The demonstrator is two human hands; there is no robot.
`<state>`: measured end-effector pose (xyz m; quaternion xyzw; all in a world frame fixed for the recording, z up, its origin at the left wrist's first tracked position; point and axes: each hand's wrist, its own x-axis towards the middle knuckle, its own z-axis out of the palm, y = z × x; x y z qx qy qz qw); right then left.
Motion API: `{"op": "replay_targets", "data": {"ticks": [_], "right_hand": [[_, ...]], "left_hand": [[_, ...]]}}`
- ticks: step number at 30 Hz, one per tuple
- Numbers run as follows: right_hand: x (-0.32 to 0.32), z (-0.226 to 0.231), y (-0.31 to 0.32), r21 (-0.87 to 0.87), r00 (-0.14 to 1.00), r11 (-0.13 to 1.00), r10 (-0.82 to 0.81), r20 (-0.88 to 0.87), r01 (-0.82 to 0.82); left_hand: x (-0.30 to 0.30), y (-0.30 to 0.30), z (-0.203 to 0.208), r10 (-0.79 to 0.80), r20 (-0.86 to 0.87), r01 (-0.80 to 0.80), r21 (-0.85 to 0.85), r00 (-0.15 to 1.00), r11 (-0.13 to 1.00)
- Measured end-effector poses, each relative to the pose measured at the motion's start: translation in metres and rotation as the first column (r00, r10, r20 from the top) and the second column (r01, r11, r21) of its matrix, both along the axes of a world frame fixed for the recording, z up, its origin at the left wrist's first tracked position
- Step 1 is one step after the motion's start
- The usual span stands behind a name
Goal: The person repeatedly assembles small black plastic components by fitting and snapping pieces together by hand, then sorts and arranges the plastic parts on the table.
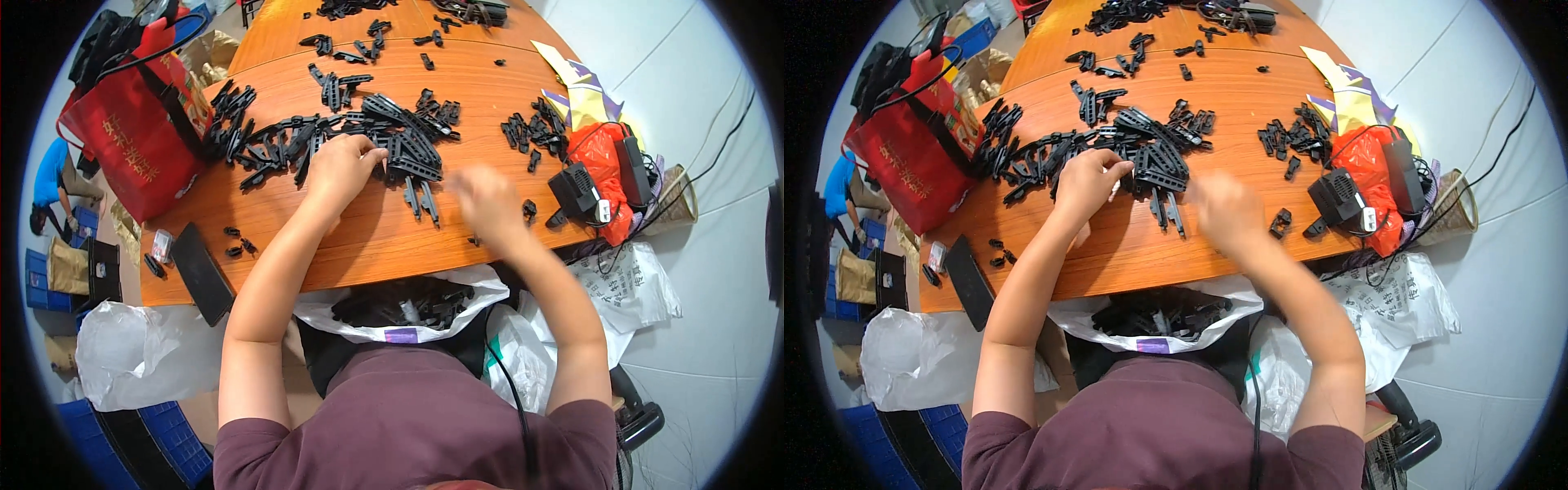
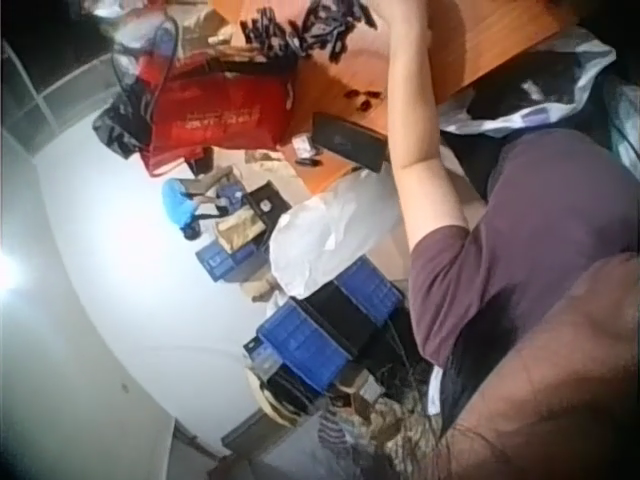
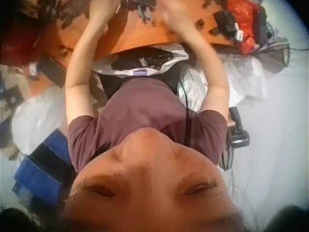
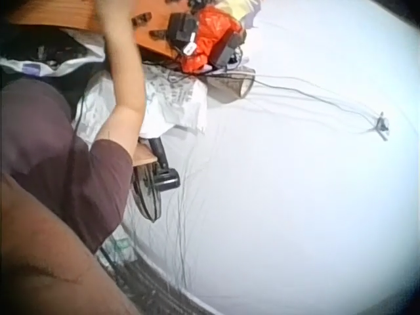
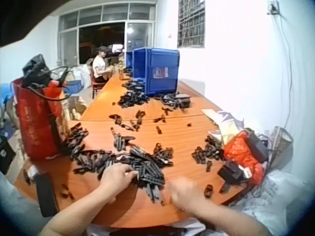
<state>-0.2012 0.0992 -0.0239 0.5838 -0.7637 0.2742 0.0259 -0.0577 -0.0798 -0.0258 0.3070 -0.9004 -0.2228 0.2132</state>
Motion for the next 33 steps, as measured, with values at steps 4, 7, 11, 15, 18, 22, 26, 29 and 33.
{"op": "replay_targets", "data": {"ticks": [4, 7, 11, 15, 18, 22, 26, 29, 33], "right_hand": [[-0.066, -0.006, -0.056, 0.112, 0.967, 0.961, -0.246, -0.061, 0.252], [-0.066, -0.001, -0.064, 0.299, 0.973, 0.926, -0.221, -0.065, 0.23], [-0.051, -0.003, -0.044, 0.167, 0.891, 0.941, -0.207, -0.405, 0.294], [-0.044, 0.012, -0.03, 0.068, 0.902, 0.95, -0.264, -0.342, 0.304], [0.01, 0.045, -0.017, -0.216, 0.84, 0.975, 0.071, 0.538, 0.056], [0.06, 0.043, -0.009, -0.502, 0.649, 0.863, 0.41, 0.641, -0.05], [0.068, 0.044, -0.006, -0.55, 0.779, 0.831, 0.4, 0.483, -0.085], [0.072, 0.044, -0.004, -0.595, 0.857, 0.797, 0.374, 0.354, -0.102], [0.074, 0.044, -0.001, -0.612, 0.896, 0.775, 0.372, 0.242, -0.156]], "left_hand": [[-0.009, -0.001, 0.006, 0.104, 0.182, -0.131, 0.144, 0.978, 0.981], [0.002, -0.002, 0.004, 0.104, 0.135, -0.12, 0.117, 0.985, 0.986], [0.019, 0.0, 0.004, 0.178, -0.317, 0.06, 0.618, 0.932, 0.784], [0.021, 0.012, 0.01, 0.238, -0.587, 0.428, 0.761, 0.773, 0.487], [0.023, 0.028, 0.016, 0.217, -0.713, 0.538, 0.661, 0.666, 0.523], [0.026, 0.05, 0.025, 0.047, -0.872, 0.763, 0.451, 0.487, 0.462], [0.036, 0.058, 0.033, -0.141, -0.855, 0.689, 0.293, 0.499, 0.664], [0.044, 0.067, 0.04, -0.152, -0.855, 0.69, 0.283, 0.497, 0.666], [0.048, 0.072, 0.039, -0.174, -0.865, 0.678, 0.229, 0.471, 0.698]]}}
